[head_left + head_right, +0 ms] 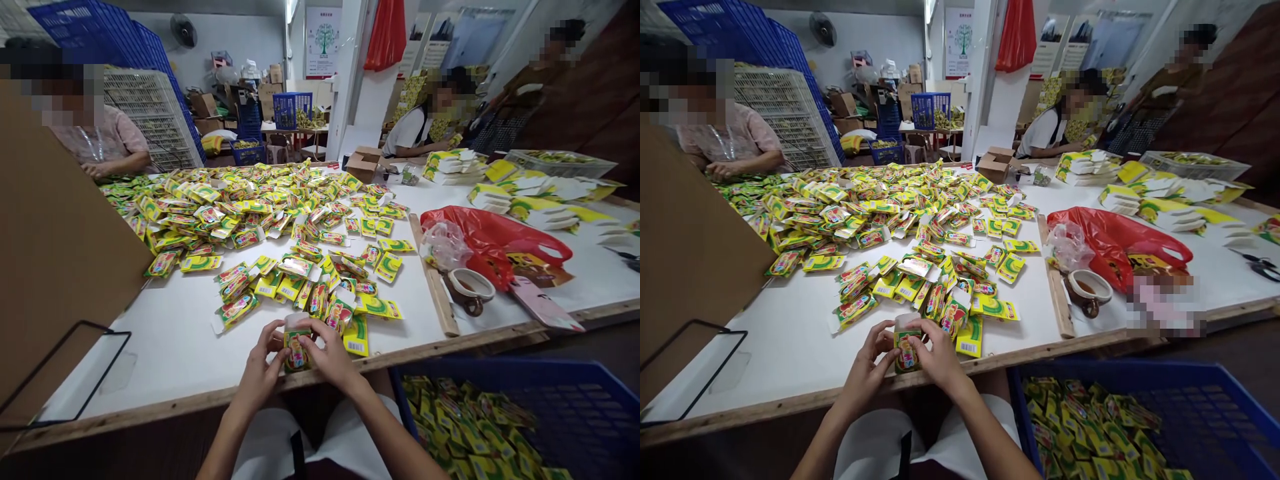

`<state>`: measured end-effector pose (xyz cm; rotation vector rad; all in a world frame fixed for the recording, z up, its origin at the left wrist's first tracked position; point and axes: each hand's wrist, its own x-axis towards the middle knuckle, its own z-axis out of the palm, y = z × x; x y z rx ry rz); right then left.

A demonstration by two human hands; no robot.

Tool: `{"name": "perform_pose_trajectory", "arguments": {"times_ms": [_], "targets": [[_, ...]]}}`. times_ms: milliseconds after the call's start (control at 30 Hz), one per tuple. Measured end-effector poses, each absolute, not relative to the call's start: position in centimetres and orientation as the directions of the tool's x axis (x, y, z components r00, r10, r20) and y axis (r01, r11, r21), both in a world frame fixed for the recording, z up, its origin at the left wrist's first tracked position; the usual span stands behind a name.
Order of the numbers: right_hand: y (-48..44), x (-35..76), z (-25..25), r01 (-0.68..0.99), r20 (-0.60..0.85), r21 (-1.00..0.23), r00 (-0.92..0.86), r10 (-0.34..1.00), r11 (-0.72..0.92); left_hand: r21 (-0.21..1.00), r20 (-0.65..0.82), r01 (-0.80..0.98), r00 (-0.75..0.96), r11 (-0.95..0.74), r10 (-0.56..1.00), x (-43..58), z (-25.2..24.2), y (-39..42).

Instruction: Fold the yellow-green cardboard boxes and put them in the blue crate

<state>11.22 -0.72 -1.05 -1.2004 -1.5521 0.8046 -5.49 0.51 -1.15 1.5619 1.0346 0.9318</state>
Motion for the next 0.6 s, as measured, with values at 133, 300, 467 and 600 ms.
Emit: {"name": "perform_pose_trajectory", "arguments": {"times_ms": [133,300,467,600], "targets": [[0.1,11.3,-0.6,0.279,0.277,-0.915,-0.088,0.957,0.291,0.973,0.029,0.205,0.338,-0.103,0.941,-5.6,-0.7,0.6],[0.5,12.0,-0.1,0.233,0.263,-0.928,-0.148,0.953,0.292,0.969,0.013,0.226,0.355,-0.099,0.935,-5.8,-0.5,1.0],[0.7,12.3,-0.5,0.207,0.247,-0.94,-0.136,0.959,0.272,0.968,0.059,0.213,0.334,-0.136,0.941,-5.9,-0.7,1.1],[0.7,12.0,-1.9,0.161,0.221,-0.963,0.003,0.975,0.217,0.962,0.167,0.175,0.226,-0.209,0.96,-5.3,-1.0,1.0]]}}
